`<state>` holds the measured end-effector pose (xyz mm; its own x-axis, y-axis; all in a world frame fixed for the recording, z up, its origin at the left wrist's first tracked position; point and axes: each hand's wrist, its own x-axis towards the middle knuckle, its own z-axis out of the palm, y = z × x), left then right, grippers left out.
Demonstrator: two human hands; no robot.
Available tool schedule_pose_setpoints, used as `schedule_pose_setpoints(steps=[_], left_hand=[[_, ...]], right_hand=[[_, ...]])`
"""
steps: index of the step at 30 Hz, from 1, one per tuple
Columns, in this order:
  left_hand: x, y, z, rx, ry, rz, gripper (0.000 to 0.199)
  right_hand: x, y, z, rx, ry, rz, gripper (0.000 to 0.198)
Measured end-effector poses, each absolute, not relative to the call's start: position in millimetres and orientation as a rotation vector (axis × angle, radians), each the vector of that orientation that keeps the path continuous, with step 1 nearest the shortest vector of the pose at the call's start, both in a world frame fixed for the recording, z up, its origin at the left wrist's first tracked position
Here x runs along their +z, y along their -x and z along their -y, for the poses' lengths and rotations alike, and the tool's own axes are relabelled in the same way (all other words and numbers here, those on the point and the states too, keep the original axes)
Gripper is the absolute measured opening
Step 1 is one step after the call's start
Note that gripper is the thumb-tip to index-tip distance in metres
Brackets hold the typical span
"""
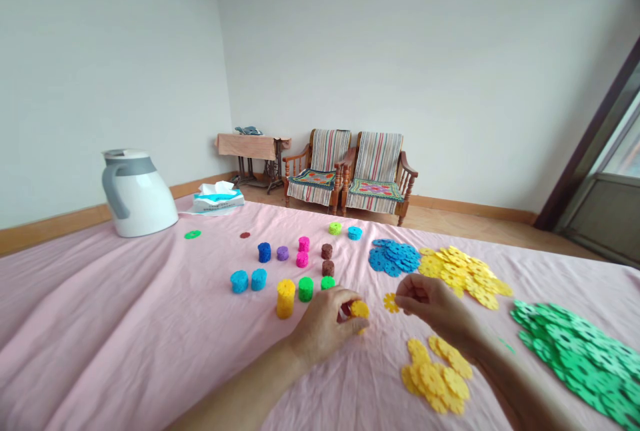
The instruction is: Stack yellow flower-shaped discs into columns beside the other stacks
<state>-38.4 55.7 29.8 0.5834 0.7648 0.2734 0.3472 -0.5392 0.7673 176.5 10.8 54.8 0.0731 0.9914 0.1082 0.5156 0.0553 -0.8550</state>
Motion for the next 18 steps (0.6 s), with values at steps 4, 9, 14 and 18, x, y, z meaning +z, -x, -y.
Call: schedule_pose_setpoints(steps=[4,9,14,18], left_hand=[[28,38,-57,0.774,-2.129,-0.888,0.024],[28,38,-57,0.776,-2.148,-0.861,0.015],[28,38,-57,0.775,-2.131,-0.859,0.013],[28,38,-57,0.784,-2.13,-0.86,0.013]], right_hand=[[49,-145,-14,0.909,1.437,1.284,0.019],[34,-124,-18,0.95,1.37,1.184,0.021],[30,-120,-21,0.879,1.395,1.234,0.018],[27,-121,-24,0.828,1.42,1.273,0.015]])
